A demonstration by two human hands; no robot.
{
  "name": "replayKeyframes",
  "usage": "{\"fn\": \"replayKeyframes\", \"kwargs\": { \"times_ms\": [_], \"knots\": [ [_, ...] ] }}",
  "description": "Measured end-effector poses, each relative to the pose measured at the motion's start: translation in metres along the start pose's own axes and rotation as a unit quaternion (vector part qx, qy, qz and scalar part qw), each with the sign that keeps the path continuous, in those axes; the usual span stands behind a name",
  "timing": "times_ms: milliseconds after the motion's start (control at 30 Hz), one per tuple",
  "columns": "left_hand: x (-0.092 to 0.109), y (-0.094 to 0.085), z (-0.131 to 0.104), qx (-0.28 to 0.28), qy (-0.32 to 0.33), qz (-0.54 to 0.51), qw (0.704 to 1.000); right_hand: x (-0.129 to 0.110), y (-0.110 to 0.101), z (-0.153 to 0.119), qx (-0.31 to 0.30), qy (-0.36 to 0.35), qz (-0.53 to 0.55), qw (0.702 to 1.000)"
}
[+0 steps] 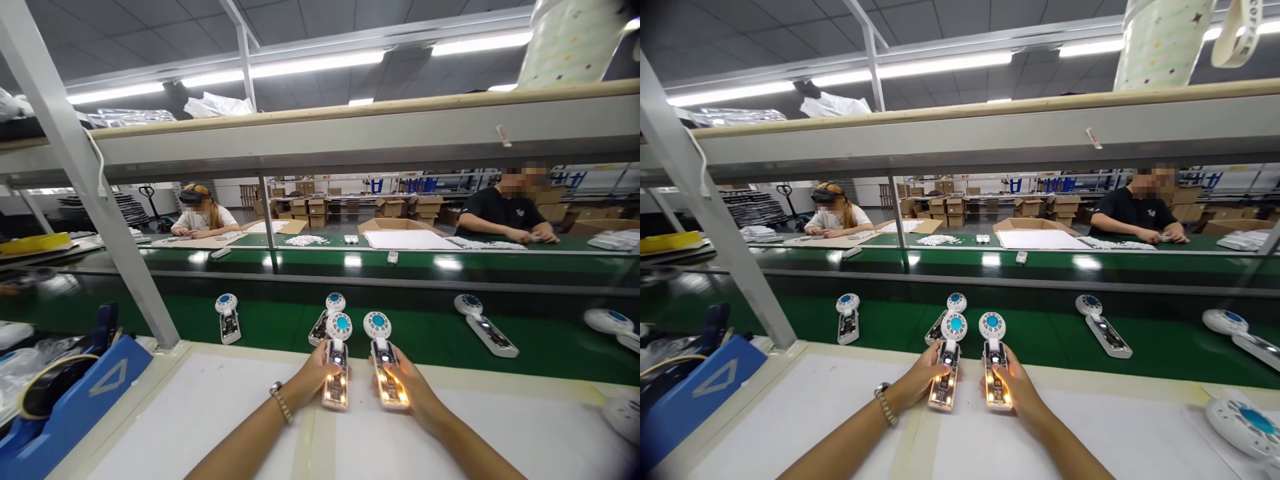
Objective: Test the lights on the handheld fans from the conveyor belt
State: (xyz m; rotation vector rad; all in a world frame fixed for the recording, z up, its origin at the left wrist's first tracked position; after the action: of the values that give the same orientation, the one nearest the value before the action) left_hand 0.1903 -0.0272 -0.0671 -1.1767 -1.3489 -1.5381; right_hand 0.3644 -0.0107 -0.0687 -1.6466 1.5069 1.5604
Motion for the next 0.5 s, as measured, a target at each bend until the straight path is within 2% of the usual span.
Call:
{"fn": "replayKeyframes", "kwargs": {
  "times_ms": [500],
  "knots": [
    [-0.0035, -0.0037, 0.0005, 0.008, 0.010, 0.013, 1.000, 0.0042, -0.0030, 0.0030, 0.011, -0.016, 0.000, 1.000]
  ]
}}
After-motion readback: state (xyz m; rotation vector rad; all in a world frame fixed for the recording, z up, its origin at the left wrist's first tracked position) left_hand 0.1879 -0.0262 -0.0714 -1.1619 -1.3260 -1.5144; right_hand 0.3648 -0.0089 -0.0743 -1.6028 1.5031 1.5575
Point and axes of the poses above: each hand's wrist, its own z-axis towards the middle knuckle, its own y-axis out of the palm, x = y × z, the point moved 5 cm from there along z, towards the middle knuckle, and after that the axes turned 8 degrees about y, right-handed, at the moved point
